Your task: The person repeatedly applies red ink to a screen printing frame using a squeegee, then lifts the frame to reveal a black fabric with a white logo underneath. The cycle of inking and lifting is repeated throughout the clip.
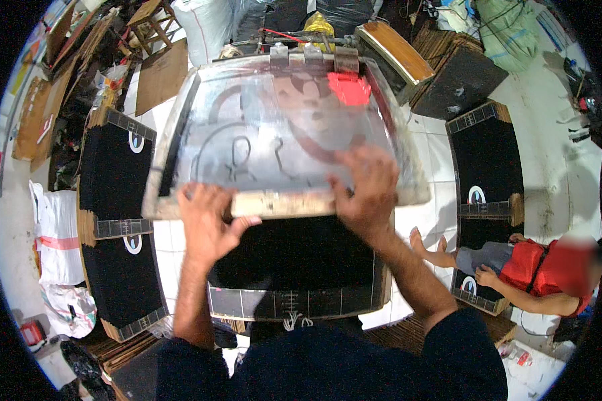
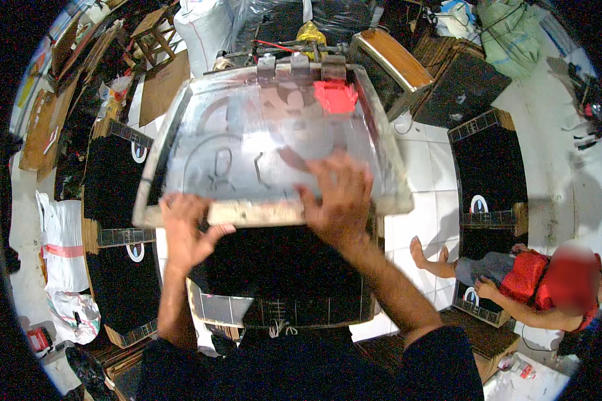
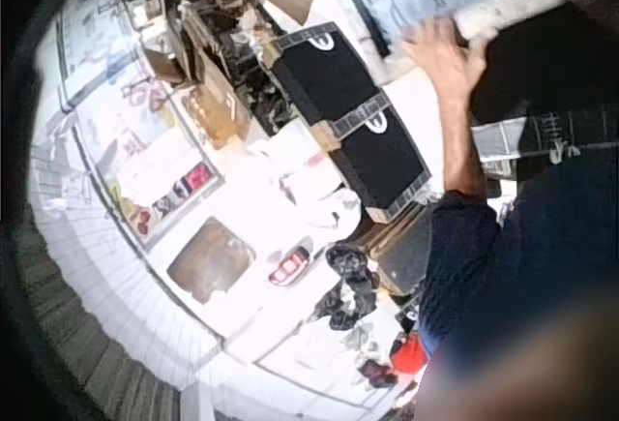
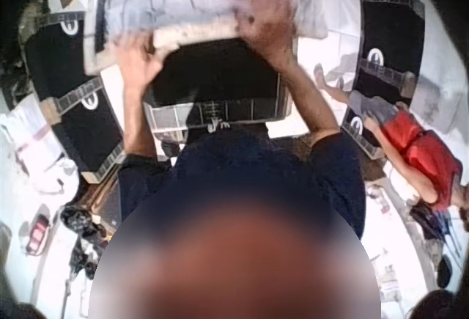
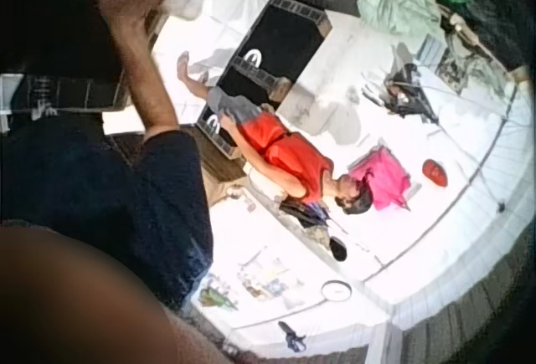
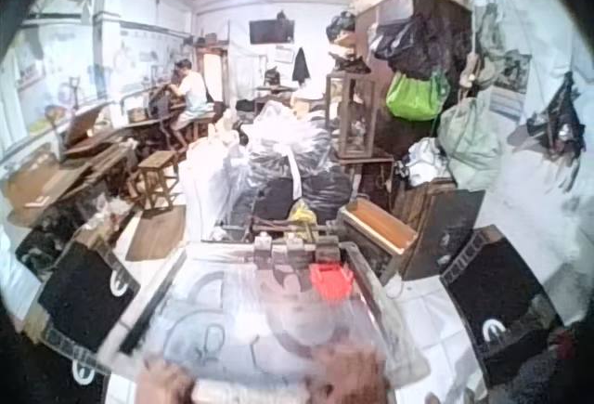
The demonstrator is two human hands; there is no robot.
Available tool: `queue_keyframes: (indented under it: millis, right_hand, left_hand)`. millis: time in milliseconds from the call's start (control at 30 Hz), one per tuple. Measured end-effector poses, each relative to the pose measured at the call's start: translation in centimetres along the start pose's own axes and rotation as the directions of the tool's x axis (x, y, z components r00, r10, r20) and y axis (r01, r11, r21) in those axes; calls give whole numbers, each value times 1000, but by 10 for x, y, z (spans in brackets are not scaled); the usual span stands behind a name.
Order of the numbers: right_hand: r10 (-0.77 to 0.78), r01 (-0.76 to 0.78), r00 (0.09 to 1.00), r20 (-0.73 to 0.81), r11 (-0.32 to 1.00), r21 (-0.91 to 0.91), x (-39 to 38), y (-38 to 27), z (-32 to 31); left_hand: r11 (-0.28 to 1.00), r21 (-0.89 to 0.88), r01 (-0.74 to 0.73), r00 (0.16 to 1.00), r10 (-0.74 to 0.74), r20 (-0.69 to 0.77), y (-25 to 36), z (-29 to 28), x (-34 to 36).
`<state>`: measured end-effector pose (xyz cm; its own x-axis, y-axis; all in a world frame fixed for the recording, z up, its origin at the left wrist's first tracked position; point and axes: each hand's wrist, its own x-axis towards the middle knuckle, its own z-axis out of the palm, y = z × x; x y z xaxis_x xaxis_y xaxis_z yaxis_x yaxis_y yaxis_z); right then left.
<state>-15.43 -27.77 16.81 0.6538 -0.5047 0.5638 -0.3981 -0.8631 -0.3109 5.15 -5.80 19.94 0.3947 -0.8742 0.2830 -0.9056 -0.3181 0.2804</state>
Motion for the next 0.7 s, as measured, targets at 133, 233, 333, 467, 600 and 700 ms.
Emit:
queue_keyframes:
  millis: [133, 233, 333, 467, 600, 700]
  right_hand:
    - [-182, 113, 937, -297, 965, -236, 100, -4, -39]
    - [-270, 195, 860, -434, 958, -209, 176, -6, -64]
    - [-130, 58, 933, -335, 974, -218, 226, -10, -85]
    - [32, -87, 924, -381, 988, -129, 277, -18, -99]
    - [68, -118, 933, -352, 986, -121, 312, -9, -105]
    - [117, -145, 974, -194, 980, -135, 340, 10, -109]
  left_hand:
    - [990, 140, 21, 960, 19, -278, -4, -67, 42]
    - [985, 83, 151, 729, -54, -682, -55, -66, 19]
    - [926, -283, 250, 613, -378, -694, -156, -3, -68]
    - [452, -132, 882, 464, -881, 89, -255, 140, -294]
    - [414, 29, 910, 328, -759, 562, -208, 273, -505]
    - [474, -27, 880, 446, -807, 388, -164, 315, -557]
